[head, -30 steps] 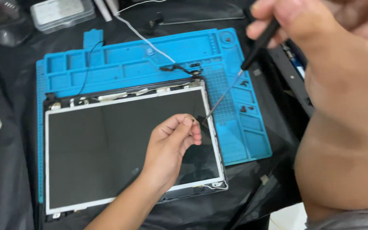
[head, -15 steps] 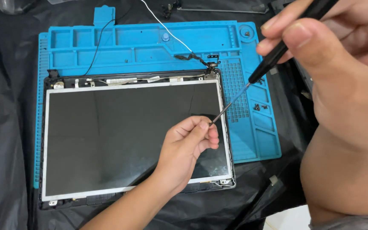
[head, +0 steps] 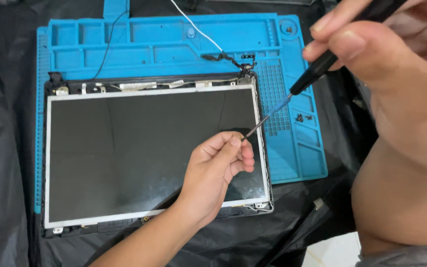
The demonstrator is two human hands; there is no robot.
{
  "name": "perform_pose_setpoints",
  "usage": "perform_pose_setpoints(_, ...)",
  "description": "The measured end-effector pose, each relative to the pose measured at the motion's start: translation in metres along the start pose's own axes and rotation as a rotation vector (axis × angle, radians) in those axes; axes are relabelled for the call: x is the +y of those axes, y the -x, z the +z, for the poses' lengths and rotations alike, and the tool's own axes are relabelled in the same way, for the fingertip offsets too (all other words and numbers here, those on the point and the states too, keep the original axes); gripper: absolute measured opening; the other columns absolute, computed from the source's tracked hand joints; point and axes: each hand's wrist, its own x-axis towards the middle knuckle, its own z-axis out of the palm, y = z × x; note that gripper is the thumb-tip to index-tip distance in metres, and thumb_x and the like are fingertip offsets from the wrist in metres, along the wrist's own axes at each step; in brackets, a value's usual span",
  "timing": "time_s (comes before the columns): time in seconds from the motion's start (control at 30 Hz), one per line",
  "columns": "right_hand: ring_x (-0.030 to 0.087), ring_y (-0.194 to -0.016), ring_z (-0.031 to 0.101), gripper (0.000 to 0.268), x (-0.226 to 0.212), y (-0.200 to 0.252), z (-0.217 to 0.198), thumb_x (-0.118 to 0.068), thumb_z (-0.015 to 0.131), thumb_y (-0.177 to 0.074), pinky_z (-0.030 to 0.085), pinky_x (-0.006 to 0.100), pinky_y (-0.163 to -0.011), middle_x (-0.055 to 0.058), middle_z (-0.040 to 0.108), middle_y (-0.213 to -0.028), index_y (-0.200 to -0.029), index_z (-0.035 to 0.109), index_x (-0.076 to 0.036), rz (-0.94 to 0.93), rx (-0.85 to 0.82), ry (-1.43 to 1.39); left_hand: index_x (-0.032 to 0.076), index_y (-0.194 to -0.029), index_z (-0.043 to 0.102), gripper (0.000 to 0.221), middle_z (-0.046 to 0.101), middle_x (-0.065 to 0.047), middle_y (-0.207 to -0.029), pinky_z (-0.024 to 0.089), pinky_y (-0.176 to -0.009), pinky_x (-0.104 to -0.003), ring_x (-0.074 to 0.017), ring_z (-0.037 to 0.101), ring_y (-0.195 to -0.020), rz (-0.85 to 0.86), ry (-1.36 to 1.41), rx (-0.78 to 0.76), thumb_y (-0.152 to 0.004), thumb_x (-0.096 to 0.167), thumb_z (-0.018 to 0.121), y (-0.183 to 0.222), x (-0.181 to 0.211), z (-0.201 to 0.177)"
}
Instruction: The person works on a disassembled laptop at a repair bench, using a screwdriver to remove screws from the screen assembly and a pry tool to loosen the screen bezel and frame. They reposition the screen panel, handle small screws and brackets, and continue prying along the edges of the display.
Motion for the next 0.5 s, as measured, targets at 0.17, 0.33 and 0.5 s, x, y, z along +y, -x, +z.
perform_pose_setpoints(0.17,0.018,-0.097,0.071,0.018,0.012,0.006,-0.005,-0.012,0.058,-0.120,0.053,0.022,-0.077,0.014,0.068,-0.115,-0.113,0.067,0.003,-0.019,0.003,0.046,-0.002,-0.104,0.068,0.021,0.069,-0.008,-0.092,0.056,-0.079,-0.033,-0.0150,0.065,-0.082,0.038,-0.111,-0.044,-0.106,0.015,0.056,-0.003,0.000,-0.004)
perform_pose_setpoints(0.33,0.016,-0.091,0.068,0.025,0.004,0.024,-0.009,-0.021,0.059,-0.118,0.048,0.024,-0.075,0.012,0.071,-0.110,-0.111,0.069,0.001,0.124,0.061,0.067,-0.003,-0.104,0.070,0.022,0.074,-0.008,-0.094,0.058,-0.082,-0.030,-0.0125,0.069,-0.085,0.104,-0.346,-0.107,-0.106,0.015,0.058,0.003,0.002,-0.003)
perform_pose_setpoints(0.5,0.017,-0.089,0.073,0.021,-0.013,0.040,-0.016,-0.019,0.059,-0.111,0.050,0.025,-0.071,0.013,0.071,-0.098,-0.106,0.067,0.000,0.226,0.065,0.179,0.002,-0.108,0.073,0.019,0.073,-0.006,-0.119,0.052,-0.083,-0.027,-0.0114,0.063,-0.095,0.351,-0.672,-0.153,-0.105,0.014,0.059,0.011,0.016,0.007)
